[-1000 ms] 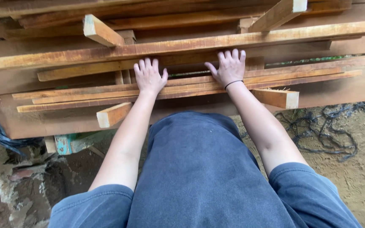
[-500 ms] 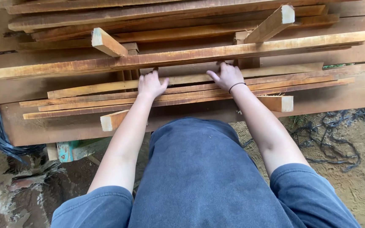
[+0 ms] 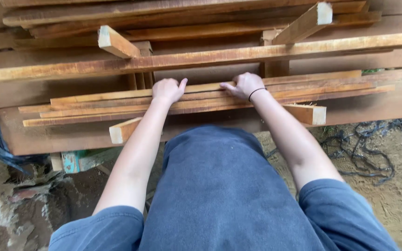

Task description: Bundling multiple long wooden strips together using plastic zip ties.

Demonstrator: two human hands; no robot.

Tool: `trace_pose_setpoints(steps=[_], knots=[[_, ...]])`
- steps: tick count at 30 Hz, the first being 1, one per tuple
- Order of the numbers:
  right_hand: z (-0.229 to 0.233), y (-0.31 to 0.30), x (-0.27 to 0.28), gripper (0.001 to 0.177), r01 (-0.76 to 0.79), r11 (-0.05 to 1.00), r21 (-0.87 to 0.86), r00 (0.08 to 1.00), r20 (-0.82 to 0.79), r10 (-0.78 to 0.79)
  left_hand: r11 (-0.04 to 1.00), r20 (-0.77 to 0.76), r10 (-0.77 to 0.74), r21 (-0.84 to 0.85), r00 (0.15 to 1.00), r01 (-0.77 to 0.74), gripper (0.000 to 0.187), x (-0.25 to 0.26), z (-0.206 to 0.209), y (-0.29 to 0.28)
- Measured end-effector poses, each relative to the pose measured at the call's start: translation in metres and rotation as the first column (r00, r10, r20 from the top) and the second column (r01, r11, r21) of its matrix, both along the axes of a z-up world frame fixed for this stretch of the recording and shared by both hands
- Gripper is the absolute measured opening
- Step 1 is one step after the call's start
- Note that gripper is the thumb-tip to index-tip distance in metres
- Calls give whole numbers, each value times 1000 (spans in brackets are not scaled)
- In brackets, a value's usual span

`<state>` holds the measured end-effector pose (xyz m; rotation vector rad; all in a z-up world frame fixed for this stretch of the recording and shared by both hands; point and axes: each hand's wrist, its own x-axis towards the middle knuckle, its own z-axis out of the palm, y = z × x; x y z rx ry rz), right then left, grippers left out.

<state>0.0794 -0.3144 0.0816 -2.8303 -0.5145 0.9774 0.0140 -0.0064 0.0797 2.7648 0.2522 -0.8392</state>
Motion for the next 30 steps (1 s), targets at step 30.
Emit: trace_pose_setpoints(steps=[30], knots=[[-26,-18,-41,43,-227,932,282,748,664,-19,982,711,-137,187,690,2,40,-50,-79,3]])
